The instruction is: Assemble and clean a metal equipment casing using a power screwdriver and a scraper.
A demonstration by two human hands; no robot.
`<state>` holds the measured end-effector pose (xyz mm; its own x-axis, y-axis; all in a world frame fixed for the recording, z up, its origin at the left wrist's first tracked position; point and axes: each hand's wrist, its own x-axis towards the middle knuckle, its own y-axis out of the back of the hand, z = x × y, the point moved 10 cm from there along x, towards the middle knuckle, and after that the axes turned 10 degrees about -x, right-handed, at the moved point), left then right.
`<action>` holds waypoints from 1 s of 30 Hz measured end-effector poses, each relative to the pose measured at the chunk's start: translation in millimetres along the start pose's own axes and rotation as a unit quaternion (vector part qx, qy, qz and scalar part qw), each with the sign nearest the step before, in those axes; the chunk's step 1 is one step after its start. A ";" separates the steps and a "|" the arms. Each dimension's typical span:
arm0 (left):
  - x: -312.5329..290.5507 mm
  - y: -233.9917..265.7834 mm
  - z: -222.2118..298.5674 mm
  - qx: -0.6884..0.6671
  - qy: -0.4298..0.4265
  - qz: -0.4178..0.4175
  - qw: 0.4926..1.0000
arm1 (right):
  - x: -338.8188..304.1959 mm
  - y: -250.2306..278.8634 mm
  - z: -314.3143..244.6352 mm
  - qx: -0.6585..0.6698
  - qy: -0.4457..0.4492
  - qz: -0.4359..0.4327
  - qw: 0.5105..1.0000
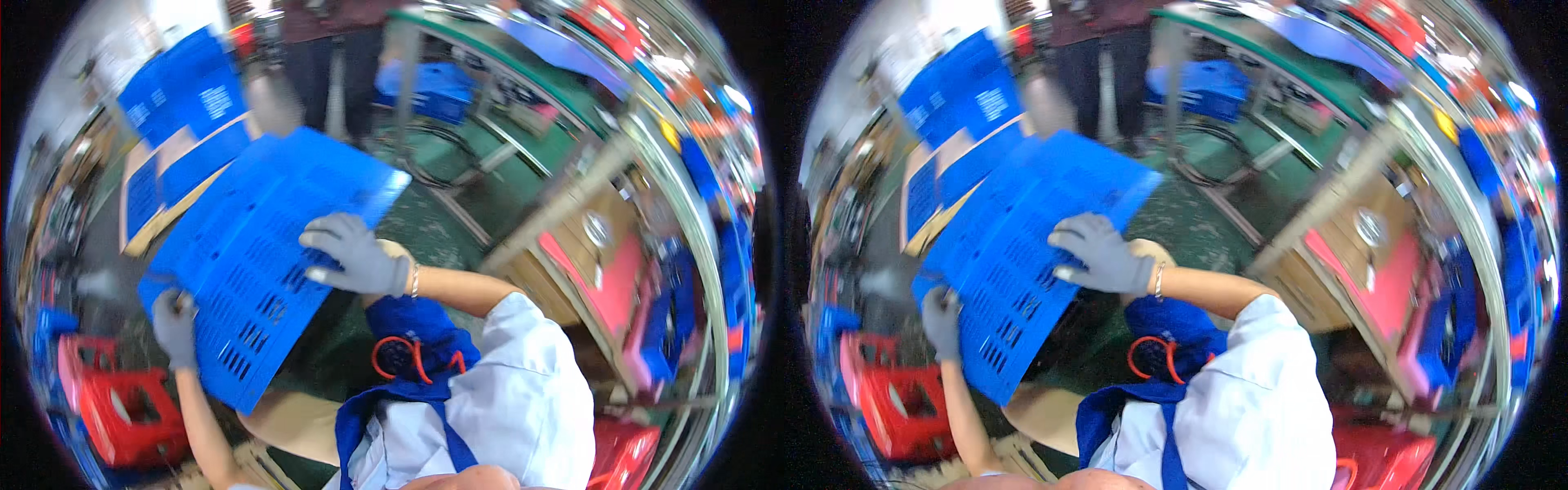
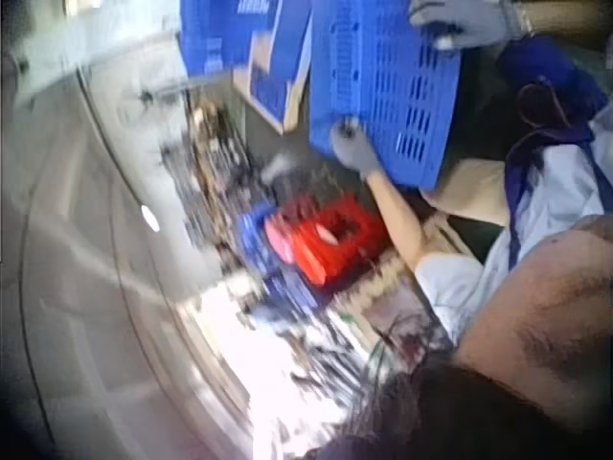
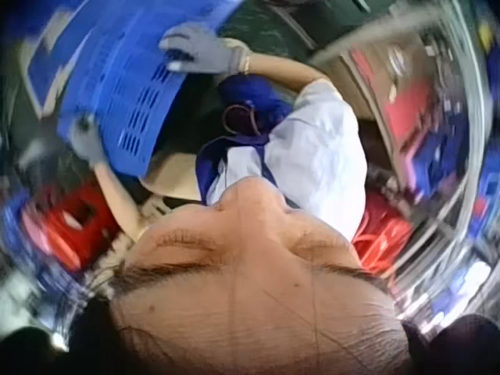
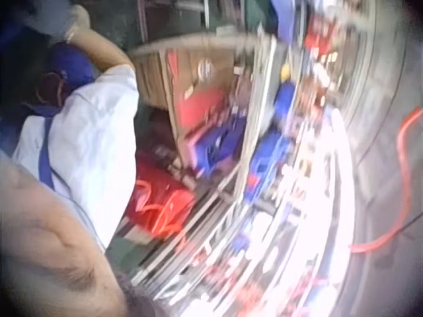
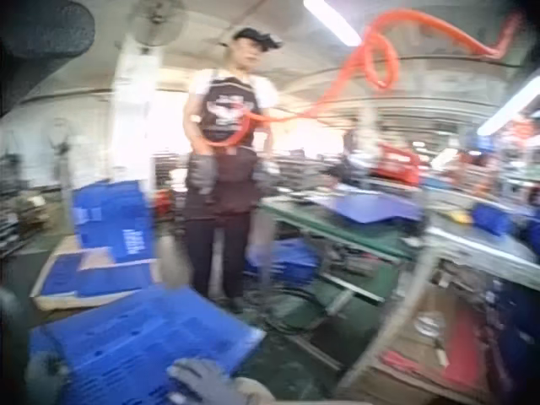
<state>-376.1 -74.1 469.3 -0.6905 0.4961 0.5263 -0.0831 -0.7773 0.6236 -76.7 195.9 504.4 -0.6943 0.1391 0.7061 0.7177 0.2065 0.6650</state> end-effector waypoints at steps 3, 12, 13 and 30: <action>44.3 -24.1 21.4 0.123 0.037 -0.013 0.992 | -54.3 29.6 10.8 -0.065 -0.052 -0.011 0.996; 127.7 -82.2 -52.1 0.122 -0.025 -0.369 0.921 | -40.5 -42.2 -37.2 -0.069 0.091 -0.057 0.992; 125.0 -78.7 -43.1 0.177 -0.033 -0.384 0.906 | -36.9 -34.5 -40.3 -0.084 0.100 -0.005 0.991; 201.1 -54.5 -50.8 0.215 -0.001 -0.093 0.972 | -16.3 -19.1 -54.4 -0.068 0.058 -0.062 0.994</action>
<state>-546.9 48.4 511.8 -0.6907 0.6141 0.3820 0.1013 -0.4409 0.8918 -76.2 137.0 493.4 -0.7725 0.0060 0.6350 0.6332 0.0813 0.7697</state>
